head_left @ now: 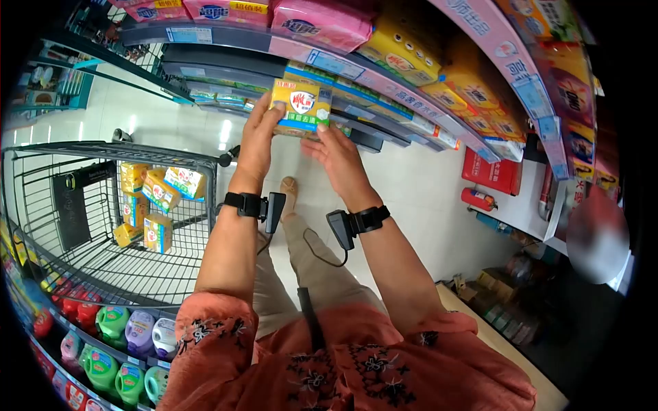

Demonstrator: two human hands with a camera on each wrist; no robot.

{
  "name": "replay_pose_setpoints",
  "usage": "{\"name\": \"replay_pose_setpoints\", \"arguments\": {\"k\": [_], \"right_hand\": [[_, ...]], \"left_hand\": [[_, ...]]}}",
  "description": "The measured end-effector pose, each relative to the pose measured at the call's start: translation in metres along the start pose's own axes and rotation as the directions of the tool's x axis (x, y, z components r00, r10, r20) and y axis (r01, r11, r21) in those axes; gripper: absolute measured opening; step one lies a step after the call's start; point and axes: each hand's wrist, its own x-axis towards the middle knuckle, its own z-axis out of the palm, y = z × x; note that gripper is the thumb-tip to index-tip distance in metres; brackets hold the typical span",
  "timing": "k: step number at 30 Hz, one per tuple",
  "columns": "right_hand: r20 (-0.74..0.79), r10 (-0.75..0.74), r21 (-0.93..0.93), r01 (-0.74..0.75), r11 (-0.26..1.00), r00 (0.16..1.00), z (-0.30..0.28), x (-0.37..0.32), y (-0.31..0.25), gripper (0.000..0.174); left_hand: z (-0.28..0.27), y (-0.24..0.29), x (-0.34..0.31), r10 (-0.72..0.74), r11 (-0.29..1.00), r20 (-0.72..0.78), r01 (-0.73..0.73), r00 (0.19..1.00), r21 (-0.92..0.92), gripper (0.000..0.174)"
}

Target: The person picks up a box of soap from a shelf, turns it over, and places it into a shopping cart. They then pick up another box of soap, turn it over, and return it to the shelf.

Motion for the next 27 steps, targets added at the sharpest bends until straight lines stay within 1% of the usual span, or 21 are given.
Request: {"name": "replay_pose_setpoints", "arguments": {"k": [3,9,12,15,17,18,20,23,26,27], "right_hand": [[0.009,0.0,0.024,0.0,1.0,1.0,-0.004,0.018,0.001,0.046],[0.009,-0.011,0.033,0.011,0.999,1.0,-0.007,0.038,0.006,0.047],[-0.022,-0.023,0.033,0.024,0.999,0.999,-0.002,0.039,0.004,0.048],[-0.01,0.038,0.003,-0.038,0.999,0.999,-0.002,0.042,-0.006,0.051],[-0.019,0.013,-0.035,-0.013,0.999,1.0,-0.004,0.05,-0.008,0.051],[-0.023,-0.002,-0.054,0.0,0.999,1.0,-0.005,0.054,-0.009,0.05],[-0.061,-0.019,-0.031,0.017,0.999,0.998,-0.004,0.059,-0.01,0.049],[-0.101,-0.062,0.025,0.065,0.998,0.993,-0.001,0.068,-0.008,0.047],[-0.136,-0.088,0.059,0.097,0.994,0.987,0.003,0.072,-0.006,0.045],[-0.147,-0.093,0.065,0.103,0.993,0.985,0.005,0.074,-0.006,0.045]], "left_hand": [[0.0,-0.002,0.021,0.004,1.0,0.006,-0.004,1.0,0.001,0.065],[-0.008,-0.016,0.051,0.054,0.999,0.011,-0.054,0.999,0.006,0.067],[-0.007,-0.016,0.057,0.058,0.998,0.015,-0.058,0.998,-0.014,0.068],[0.0,-0.009,0.06,0.067,0.998,0.008,-0.067,0.998,-0.015,0.069],[0.006,-0.007,0.064,0.069,0.998,-0.021,-0.069,0.997,0.004,0.069],[0.007,-0.007,0.067,0.086,0.996,-0.01,-0.086,0.996,0.018,0.069],[0.009,-0.006,0.073,0.119,0.992,0.013,-0.12,0.993,0.05,0.068],[0.014,-0.006,0.085,0.178,0.973,-0.041,-0.17,0.983,0.156,0.06],[0.015,-0.004,0.098,0.247,0.945,0.053,-0.252,0.968,0.21,0.047],[0.016,-0.005,0.103,0.25,0.93,0.04,-0.252,0.967,0.268,0.043]]}}
